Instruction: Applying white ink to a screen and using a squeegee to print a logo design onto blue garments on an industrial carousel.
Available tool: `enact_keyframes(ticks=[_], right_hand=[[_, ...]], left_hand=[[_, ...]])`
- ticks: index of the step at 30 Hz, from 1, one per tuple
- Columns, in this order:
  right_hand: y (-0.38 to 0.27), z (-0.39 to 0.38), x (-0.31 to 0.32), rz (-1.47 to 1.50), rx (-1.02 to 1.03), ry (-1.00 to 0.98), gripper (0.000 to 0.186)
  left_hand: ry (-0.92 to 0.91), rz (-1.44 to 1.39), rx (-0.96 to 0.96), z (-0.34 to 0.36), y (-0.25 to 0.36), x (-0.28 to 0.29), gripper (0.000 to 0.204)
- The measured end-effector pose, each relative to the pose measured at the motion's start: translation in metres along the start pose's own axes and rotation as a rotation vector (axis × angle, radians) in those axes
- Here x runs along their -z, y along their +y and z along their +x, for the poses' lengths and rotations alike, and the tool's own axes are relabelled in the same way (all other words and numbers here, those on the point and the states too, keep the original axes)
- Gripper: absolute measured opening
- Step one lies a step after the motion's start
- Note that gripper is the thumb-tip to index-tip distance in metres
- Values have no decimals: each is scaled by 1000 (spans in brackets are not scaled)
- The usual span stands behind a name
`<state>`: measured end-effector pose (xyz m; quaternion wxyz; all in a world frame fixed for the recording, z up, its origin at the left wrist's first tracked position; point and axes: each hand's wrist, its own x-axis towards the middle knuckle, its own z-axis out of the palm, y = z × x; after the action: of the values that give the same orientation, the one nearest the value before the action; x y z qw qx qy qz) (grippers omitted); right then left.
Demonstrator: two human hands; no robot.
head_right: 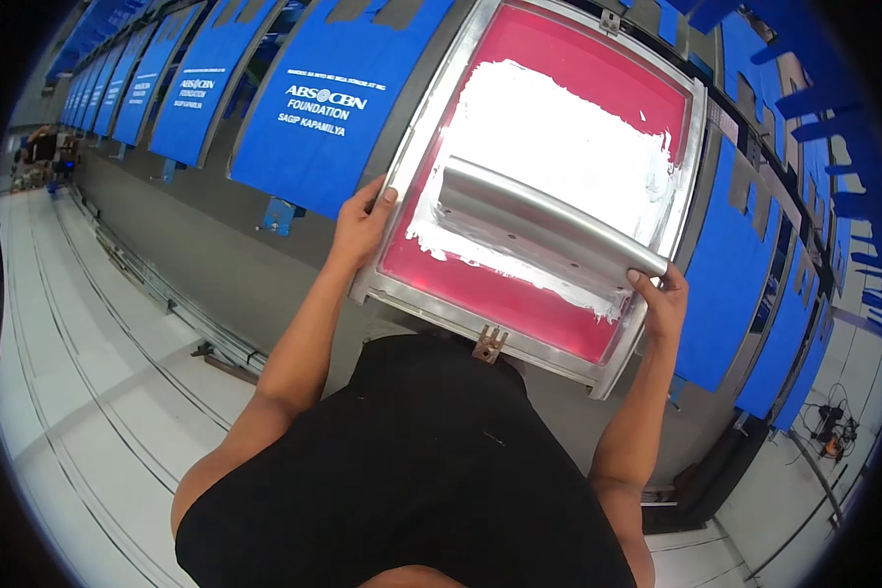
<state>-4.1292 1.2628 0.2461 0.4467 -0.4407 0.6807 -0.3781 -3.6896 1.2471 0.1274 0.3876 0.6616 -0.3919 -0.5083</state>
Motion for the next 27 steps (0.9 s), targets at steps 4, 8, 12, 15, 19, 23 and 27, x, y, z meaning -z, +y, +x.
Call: enact_keyframes(ticks=[4, 8, 12, 15, 19, 23, 27], right_hand=[[2, -6, 1, 17, 114, -26, 31], [12, -5, 6, 28, 109, -46, 27], [11, -3, 10, 20, 91, -26, 28], [7, -4, 13, -21, 116, -45, 31], [1, -3, 11, -11, 90, -51, 35], [-1, -5, 10, 8, 94, -60, 37], [4, 1, 12, -38, 45, -17, 40]], left_hand=[[41, -33, -99, -11, 3, 7, 44], [83, -27, -190, -21, 3, 2, 42], [122, 104, -173, -23, 11, -1, 44], [63, -4, -120, -24, 19, 1, 47], [33, -13, -161, -27, 32, 2, 47], [31, 51, -120, -28, 42, 3, 46], [27, 75, -95, -20, 39, 5, 46]])
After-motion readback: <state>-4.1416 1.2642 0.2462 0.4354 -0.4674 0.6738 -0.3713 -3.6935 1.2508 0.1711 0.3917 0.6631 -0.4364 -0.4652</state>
